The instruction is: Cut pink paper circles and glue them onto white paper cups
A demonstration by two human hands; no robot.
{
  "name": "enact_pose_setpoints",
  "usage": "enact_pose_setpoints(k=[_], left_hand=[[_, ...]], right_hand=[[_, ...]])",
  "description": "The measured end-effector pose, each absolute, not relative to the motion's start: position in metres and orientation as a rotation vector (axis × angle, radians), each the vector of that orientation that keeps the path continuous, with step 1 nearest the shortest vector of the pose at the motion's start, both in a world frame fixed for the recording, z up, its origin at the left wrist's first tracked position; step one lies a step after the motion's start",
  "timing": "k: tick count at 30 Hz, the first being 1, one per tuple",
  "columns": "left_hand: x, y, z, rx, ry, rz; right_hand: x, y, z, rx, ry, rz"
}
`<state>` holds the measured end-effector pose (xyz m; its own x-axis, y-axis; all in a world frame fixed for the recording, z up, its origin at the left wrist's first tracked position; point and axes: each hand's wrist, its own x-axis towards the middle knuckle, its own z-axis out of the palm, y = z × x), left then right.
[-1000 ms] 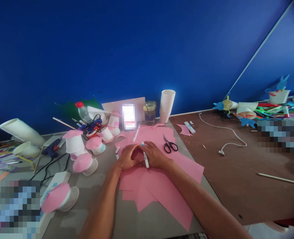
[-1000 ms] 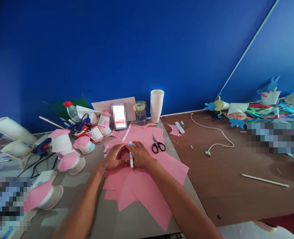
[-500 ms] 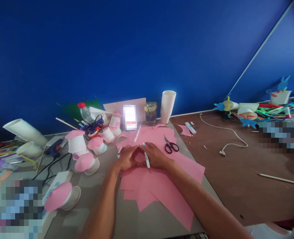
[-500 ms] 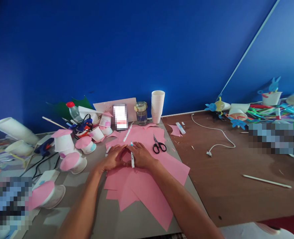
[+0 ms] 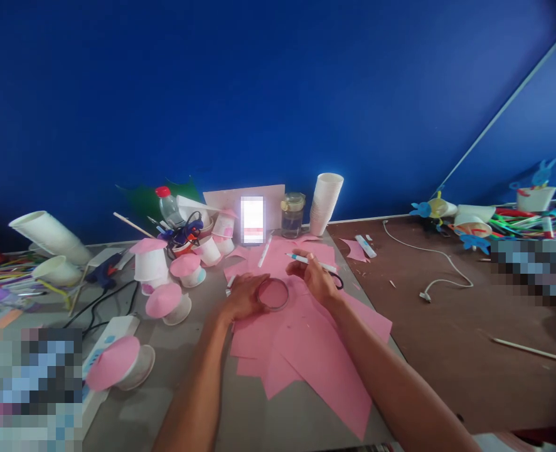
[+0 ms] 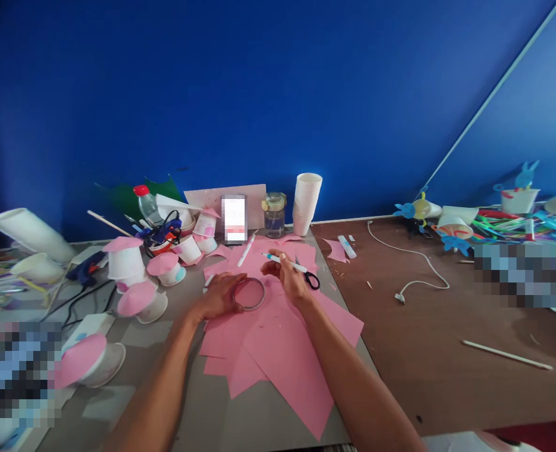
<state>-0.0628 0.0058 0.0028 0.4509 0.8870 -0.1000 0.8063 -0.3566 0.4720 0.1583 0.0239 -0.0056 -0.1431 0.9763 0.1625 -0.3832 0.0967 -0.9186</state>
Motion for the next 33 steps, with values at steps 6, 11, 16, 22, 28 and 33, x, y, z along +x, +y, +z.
enact_pose_setpoints(k=[6,11,16,22,28,33], left_hand=[[-0.065,0.007,-0.003,2.269,1.414,0.27],[-0.064,0.008,-0.004,2.302,1.425,0.281],[-0.061,0.007,0.003,2.311,1.403,0.258],[-0.061,0.009,0.001,2.293,1.414,0.277],[-0.062,0.01,0.0,2.34,1.377,0.268],[-0.06,0.007,0.004,2.35,1.397,0.28]], right_hand=[[0.157,0.031,-0.006,-0.726,-0.899,1.36],[0.161,0.033,0.005,-0.779,-0.824,1.332],[0.171,0.022,0.016,-0.839,-0.898,1.324],[0.169,-0.009,-0.003,-0.827,-0.92,1.304],[0.161,-0.03,-0.012,-0.957,-1.219,1.034],[0.165,-0.037,-0.011,-1.058,-1.517,1.066]])
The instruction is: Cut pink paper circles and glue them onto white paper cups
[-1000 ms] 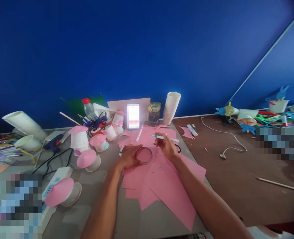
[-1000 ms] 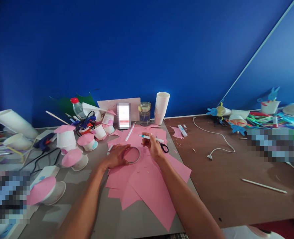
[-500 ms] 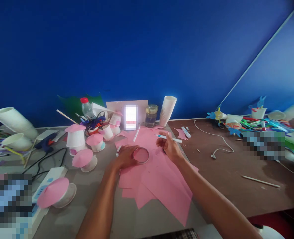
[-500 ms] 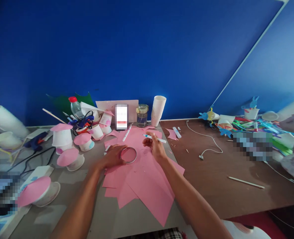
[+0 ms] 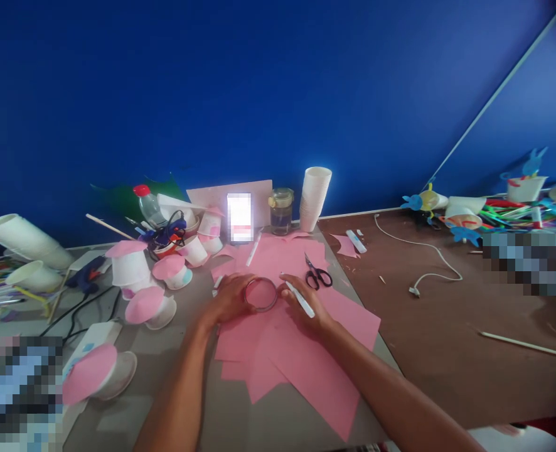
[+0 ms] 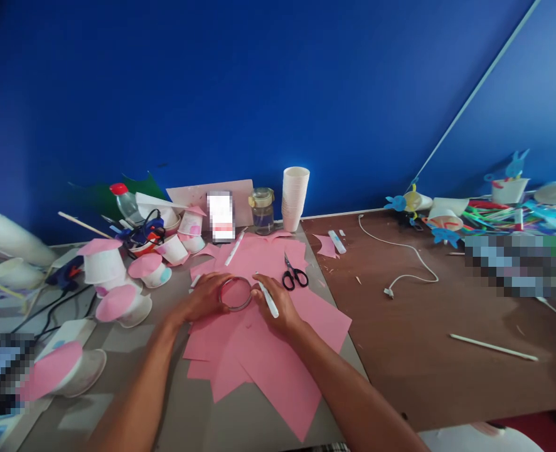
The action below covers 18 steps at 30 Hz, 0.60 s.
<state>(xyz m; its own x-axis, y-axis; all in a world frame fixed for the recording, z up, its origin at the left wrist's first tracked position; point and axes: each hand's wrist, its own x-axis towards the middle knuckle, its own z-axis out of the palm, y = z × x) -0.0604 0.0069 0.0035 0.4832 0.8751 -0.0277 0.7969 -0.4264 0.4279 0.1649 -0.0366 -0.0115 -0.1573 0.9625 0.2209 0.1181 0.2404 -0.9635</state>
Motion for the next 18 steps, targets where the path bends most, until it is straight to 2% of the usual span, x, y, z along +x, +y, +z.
enact_pose_setpoints(k=[14,18], left_hand=[[-0.0647,0.0081,0.0006,2.345,1.362,0.336],[-0.0648,0.008,-0.0009,2.347,1.399,0.338]], right_hand=[[0.1699,-0.0316,-0.0167,-1.058,-1.593,1.007],[0.1705,-0.0327,-0.0183,-1.024,-1.577,1.076]])
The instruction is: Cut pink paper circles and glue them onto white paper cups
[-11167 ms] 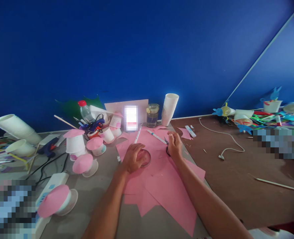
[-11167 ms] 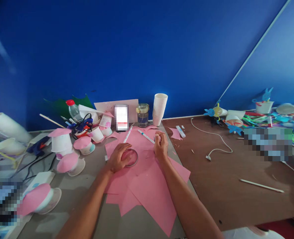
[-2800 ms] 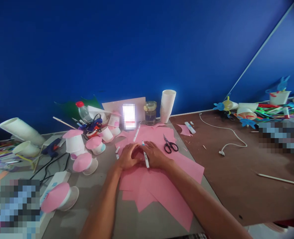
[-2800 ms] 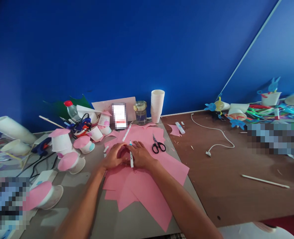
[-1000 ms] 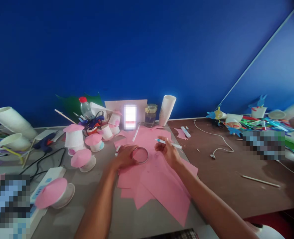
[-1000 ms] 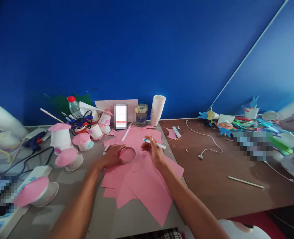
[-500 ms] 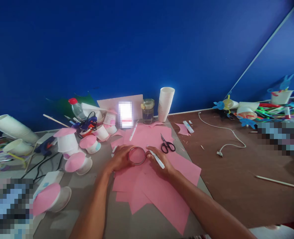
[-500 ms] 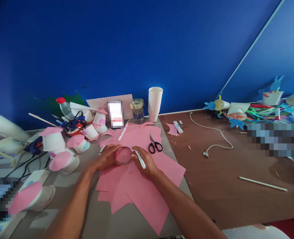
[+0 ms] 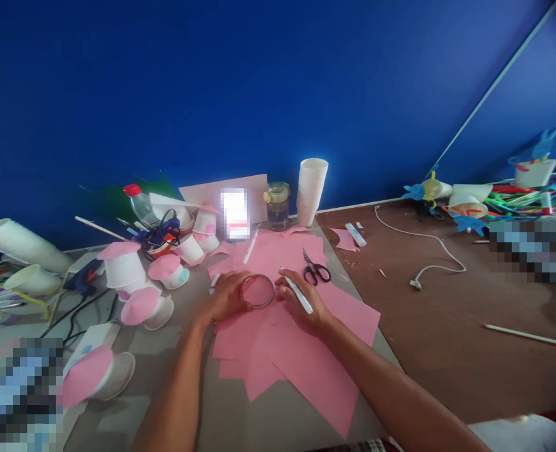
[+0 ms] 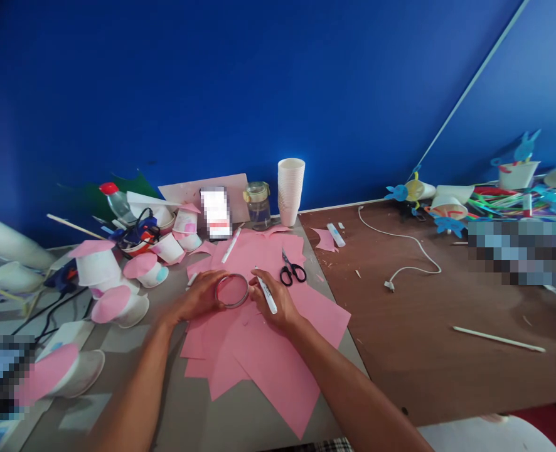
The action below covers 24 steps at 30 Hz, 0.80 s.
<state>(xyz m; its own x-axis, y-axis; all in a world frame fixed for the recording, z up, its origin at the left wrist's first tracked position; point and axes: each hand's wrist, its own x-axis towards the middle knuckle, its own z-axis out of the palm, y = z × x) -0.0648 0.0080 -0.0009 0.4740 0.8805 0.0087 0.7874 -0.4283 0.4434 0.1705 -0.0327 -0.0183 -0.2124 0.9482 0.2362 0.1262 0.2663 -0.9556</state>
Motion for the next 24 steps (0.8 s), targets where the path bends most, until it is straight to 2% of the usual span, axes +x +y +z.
enact_pose_setpoints(k=[7,24], left_hand=[[-0.0679,0.0092,-0.0048,2.295,1.373,0.362],[-0.0688,0.0086,-0.0014,2.289,1.371,0.364]], right_hand=[[0.1714,-0.0323,-0.016,-0.972,-1.689,1.054],[0.1708,-0.0359,-0.0124,-1.007,-1.534,1.186]])
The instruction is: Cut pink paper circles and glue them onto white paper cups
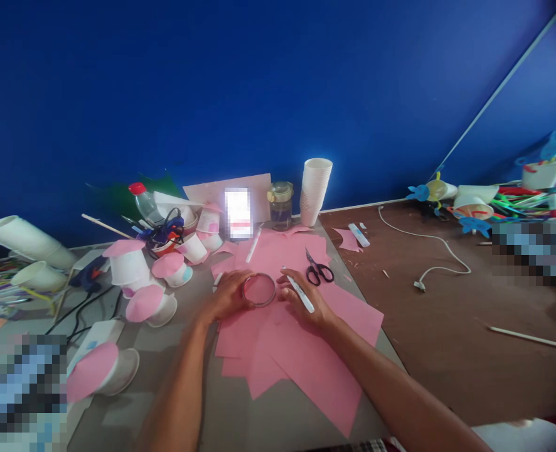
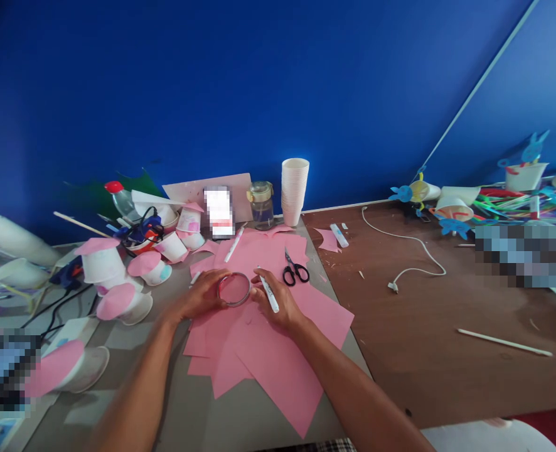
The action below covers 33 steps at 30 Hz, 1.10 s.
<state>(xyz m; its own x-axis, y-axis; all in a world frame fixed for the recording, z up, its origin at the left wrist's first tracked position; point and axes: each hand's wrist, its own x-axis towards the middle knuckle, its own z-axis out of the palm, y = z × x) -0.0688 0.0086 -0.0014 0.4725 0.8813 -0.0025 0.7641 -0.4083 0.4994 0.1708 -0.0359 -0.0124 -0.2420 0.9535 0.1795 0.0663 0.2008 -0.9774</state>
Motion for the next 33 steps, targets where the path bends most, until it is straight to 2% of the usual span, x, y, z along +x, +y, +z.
enact_pose_setpoints(k=[13,18,33], left_hand=[[-0.067,0.008,0.002,2.282,1.384,0.347],[-0.068,0.007,0.003,2.263,1.349,0.333],[-0.072,0.01,-0.004,2.31,1.3,0.363]], right_hand=[[0.169,-0.03,-0.018,-0.955,-1.318,1.205],[0.171,-0.035,-0.011,-1.01,-1.523,1.214],[0.174,-0.035,-0.006,-1.075,-1.808,0.935]])
